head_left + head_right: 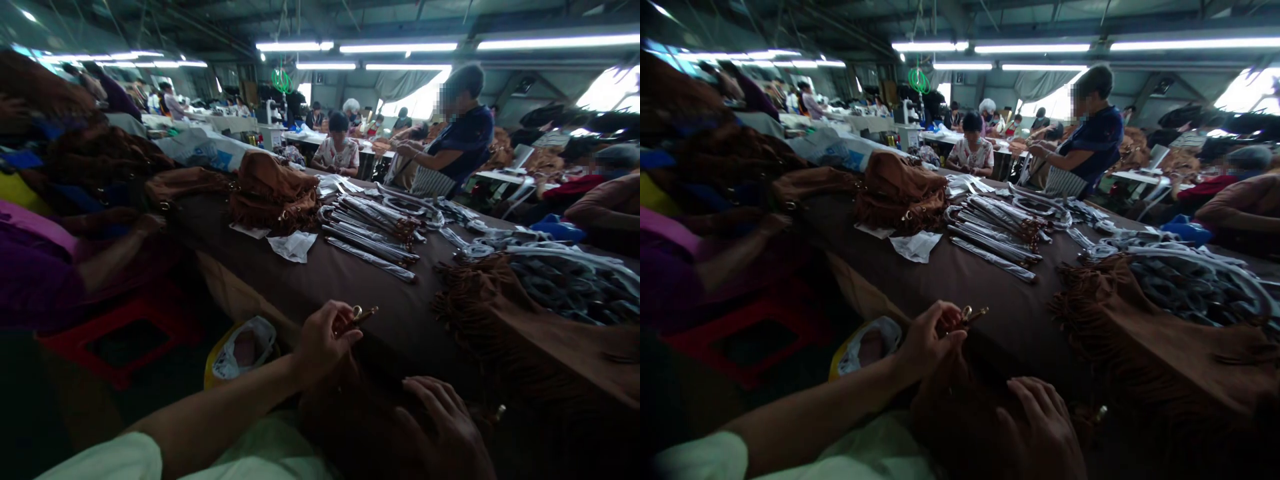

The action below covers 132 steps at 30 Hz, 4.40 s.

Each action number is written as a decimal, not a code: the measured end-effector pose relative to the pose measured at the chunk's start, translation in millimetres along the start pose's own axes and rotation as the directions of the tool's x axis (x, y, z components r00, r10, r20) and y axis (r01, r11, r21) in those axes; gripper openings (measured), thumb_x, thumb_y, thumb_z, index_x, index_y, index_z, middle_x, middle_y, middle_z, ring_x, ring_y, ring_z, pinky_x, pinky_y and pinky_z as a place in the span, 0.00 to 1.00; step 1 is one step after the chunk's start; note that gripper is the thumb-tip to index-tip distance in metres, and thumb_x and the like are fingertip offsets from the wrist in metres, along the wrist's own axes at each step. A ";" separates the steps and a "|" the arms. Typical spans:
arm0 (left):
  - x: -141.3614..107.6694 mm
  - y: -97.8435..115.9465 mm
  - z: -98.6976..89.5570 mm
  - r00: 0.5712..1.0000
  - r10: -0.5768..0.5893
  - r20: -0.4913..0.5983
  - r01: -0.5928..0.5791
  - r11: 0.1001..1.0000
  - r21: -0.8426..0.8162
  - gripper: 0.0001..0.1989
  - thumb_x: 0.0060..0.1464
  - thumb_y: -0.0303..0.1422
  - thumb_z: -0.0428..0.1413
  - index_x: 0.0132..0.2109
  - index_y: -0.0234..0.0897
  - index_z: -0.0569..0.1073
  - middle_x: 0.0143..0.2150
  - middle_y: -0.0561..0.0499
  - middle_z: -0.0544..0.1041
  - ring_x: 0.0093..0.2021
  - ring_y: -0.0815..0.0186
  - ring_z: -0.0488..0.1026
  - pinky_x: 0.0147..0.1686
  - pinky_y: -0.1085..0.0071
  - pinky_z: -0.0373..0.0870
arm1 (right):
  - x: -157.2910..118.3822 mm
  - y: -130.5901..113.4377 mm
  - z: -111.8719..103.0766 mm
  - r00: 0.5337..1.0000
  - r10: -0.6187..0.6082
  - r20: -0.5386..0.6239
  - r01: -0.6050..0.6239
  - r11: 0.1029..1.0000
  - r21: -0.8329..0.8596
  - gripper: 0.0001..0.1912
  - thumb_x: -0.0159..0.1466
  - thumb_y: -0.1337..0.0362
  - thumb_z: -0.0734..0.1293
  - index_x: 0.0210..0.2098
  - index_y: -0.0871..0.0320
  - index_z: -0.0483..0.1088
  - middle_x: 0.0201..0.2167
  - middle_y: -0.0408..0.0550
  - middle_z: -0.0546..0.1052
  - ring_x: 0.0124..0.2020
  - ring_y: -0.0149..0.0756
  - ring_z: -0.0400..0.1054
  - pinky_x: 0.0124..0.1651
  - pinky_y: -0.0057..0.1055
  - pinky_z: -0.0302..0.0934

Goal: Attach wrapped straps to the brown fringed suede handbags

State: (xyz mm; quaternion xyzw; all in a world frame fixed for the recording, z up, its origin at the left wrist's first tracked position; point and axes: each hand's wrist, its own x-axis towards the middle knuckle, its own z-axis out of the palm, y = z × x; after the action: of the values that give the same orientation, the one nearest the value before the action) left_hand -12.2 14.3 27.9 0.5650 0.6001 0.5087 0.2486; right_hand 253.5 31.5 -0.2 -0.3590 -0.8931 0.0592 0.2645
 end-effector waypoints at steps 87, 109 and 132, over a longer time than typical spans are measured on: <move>-14.3 -27.6 -7.6 0.814 0.067 0.577 -0.156 0.982 0.106 0.17 0.54 0.45 0.57 0.45 0.39 0.67 0.43 0.51 0.74 0.43 0.62 0.73 0.40 0.72 0.66 | 58.0 -45.2 49.9 0.847 0.400 0.351 -0.519 0.475 0.710 0.19 0.58 0.54 0.69 0.47 0.54 0.73 0.46 0.50 0.76 0.47 0.48 0.70 0.48 0.36 0.65; -6.6 -32.5 -17.0 0.753 0.120 0.647 -0.194 0.980 0.044 0.16 0.55 0.42 0.58 0.46 0.38 0.67 0.42 0.51 0.72 0.41 0.66 0.71 0.40 0.74 0.64 | 60.7 -60.3 41.1 0.862 0.489 0.131 -0.476 0.695 0.539 0.18 0.56 0.51 0.70 0.43 0.53 0.75 0.45 0.50 0.73 0.47 0.47 0.67 0.48 0.38 0.63; -12.6 -41.8 -18.1 0.722 0.264 0.639 -0.362 0.932 0.025 0.17 0.57 0.41 0.56 0.49 0.35 0.67 0.44 0.45 0.72 0.44 0.62 0.70 0.45 0.70 0.66 | 55.1 -80.1 41.2 0.855 0.495 0.157 -0.482 0.644 0.594 0.14 0.58 0.51 0.68 0.32 0.54 0.79 0.55 0.54 0.71 0.53 0.54 0.65 0.55 0.48 0.60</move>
State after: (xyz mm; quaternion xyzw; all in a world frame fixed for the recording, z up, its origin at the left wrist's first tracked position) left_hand -42.7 3.1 -6.4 0.8115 0.4148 0.2805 0.3014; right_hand 150.3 13.2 12.1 -0.4807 -0.6913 0.4112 0.3491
